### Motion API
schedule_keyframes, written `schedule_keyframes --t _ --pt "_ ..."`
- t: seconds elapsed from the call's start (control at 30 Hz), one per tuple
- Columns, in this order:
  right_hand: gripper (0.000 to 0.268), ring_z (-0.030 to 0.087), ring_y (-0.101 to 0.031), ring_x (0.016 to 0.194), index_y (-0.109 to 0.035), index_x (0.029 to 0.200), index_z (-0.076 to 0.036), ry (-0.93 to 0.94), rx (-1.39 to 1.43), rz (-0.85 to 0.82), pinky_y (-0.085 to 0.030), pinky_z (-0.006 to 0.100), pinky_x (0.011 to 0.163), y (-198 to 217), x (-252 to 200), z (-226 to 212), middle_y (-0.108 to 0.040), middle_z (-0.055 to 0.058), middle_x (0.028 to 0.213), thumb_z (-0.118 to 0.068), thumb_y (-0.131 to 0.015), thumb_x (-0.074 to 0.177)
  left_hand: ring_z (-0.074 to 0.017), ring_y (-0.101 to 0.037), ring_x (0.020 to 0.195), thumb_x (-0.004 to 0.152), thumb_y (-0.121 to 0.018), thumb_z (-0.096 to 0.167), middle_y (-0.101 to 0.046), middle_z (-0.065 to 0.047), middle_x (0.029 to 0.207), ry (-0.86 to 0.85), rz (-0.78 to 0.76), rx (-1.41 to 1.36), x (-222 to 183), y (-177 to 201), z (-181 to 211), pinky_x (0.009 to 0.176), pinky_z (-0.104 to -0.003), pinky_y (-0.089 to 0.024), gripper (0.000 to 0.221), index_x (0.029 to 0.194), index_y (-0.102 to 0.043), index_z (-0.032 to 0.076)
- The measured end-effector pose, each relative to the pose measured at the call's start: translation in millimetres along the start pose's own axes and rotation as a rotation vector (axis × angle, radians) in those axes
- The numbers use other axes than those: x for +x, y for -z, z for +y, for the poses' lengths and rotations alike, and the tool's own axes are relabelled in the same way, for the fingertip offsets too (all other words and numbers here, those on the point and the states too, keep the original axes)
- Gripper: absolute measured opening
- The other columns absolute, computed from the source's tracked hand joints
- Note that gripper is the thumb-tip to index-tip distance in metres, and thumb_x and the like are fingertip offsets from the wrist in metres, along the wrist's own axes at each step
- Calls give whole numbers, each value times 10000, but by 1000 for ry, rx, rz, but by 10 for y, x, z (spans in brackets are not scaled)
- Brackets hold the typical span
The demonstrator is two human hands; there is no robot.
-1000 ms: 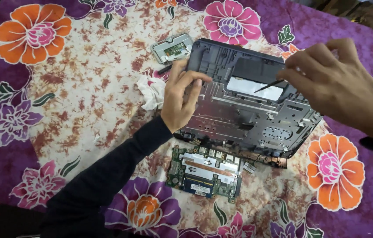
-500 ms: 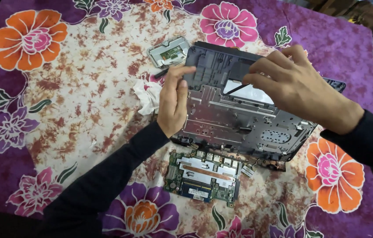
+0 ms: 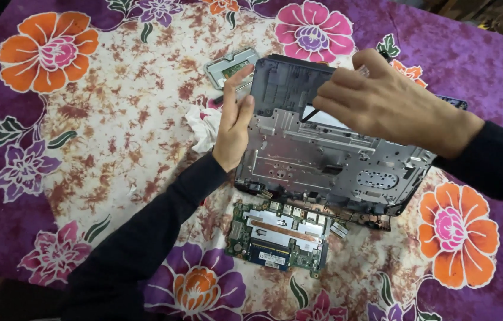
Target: Disassembling the internal frame and keyboard assembly of a laptop using a screwdriver and manual prying.
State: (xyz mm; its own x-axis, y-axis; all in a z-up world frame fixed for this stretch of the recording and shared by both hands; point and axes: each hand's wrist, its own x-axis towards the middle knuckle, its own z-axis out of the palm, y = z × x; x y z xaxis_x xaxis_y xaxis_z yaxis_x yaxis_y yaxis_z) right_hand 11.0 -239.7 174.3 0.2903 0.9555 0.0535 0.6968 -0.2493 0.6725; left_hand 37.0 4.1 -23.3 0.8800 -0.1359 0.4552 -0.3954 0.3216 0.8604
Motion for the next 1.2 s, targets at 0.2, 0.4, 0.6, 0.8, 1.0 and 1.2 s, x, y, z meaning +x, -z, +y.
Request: schedule_keyframes --t 0.2,0.4,0.6,0.8,1.0,1.2 --pt "222 147 -496 846 -639 913 -177 219 -452 -254 -440 332 881 289 173 -196 -553 -35 876 -73 -834 938 -224 -302 1646 1210 -460 312 -335 -71 1719 -49 -6 -13 37 -19 67 1412 -456 -264 436 1617 -374 180" --pt "135 283 -545 902 -727 965 -21 486 -686 -291 -419 412 876 586 359 -412 -643 149 952 -80 -606 974 -78 -305 702 1222 -451 120 -367 36 1744 30 5 -103 28 -33 54 729 -226 -403 440 1650 -379 196" --pt "295 113 -436 703 -671 860 -92 426 -442 -603 -493 273 652 317 434 -159 -466 6 743 158 -794 956 -190 -345 1626 1200 -514 214 -381 -45 1712 -13 -9 -146 47 10 30 1393 -400 -277 399 1592 -442 191" --pt "196 239 -631 951 -659 1184 -173 -90 497 -89 -356 433 1007 -201 64 180 -689 7 1086 -92 -618 1010 -212 -361 1625 1211 -487 137 -395 -53 1693 -56 -33 -163 44 -39 92 1414 -426 -308 371 1576 -443 189" --pt "343 182 -619 1020 -628 1227 -197 -11 134 -105 -384 414 1120 5 171 70 -657 -24 1053 -104 -711 907 -102 -297 725 1229 -486 178 -462 51 1650 -12 9 -133 32 -16 23 857 -258 -450 367 1593 -443 196" --pt "275 157 -551 919 -703 1126 -138 310 -520 -254 -409 360 995 448 382 -140 -627 -8 974 -106 -820 880 -51 -255 664 1198 -516 207 -489 48 1613 35 55 -81 55 -48 88 677 -183 -349 376 1563 -442 163"
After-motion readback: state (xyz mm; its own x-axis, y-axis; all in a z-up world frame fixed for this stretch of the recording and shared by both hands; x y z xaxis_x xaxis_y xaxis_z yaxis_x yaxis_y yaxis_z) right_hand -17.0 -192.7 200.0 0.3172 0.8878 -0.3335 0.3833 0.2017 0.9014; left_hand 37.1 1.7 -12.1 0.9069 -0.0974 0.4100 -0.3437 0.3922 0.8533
